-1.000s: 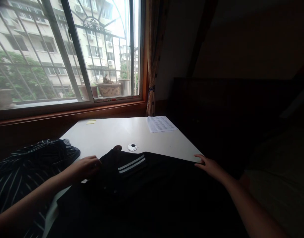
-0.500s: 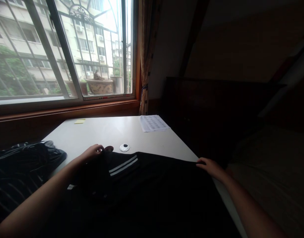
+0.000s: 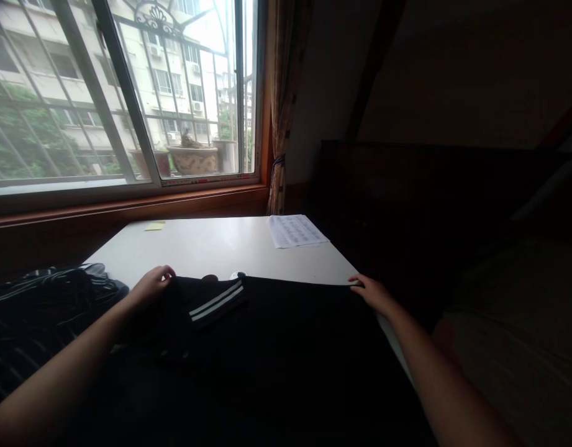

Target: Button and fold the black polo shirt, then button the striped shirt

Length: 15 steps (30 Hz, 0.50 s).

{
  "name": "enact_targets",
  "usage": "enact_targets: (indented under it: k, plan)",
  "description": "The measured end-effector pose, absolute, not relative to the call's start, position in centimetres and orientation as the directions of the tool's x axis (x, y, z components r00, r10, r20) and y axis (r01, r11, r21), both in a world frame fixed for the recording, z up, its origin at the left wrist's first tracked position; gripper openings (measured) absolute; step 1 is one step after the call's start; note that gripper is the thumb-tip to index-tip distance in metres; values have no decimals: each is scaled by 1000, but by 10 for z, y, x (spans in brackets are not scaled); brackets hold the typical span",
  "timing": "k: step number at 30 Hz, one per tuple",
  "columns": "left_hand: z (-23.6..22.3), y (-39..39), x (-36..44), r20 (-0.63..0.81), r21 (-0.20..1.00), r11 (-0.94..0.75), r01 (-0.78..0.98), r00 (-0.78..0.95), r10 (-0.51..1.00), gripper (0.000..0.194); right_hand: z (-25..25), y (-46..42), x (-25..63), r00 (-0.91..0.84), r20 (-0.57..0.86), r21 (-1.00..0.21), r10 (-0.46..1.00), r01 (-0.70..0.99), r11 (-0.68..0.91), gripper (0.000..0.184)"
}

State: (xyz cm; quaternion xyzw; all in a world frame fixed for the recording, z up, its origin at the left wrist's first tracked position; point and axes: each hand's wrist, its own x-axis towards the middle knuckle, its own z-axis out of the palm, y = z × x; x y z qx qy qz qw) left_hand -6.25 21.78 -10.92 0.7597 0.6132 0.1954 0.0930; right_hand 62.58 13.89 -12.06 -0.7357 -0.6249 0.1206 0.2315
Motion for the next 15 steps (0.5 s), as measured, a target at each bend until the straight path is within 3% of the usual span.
enact_targets:
  k: [7, 15]
  plan:
    - [-103, 236, -97, 169, 251, -115, 961, 73, 983, 26, -114, 199, 575, 234, 244, -355, 941, 925, -137, 26]
    - [-105, 226, -89, 201, 94, -96, 991, 76, 977, 27, -106, 197, 528, 322, 410, -199, 853, 945, -261, 46]
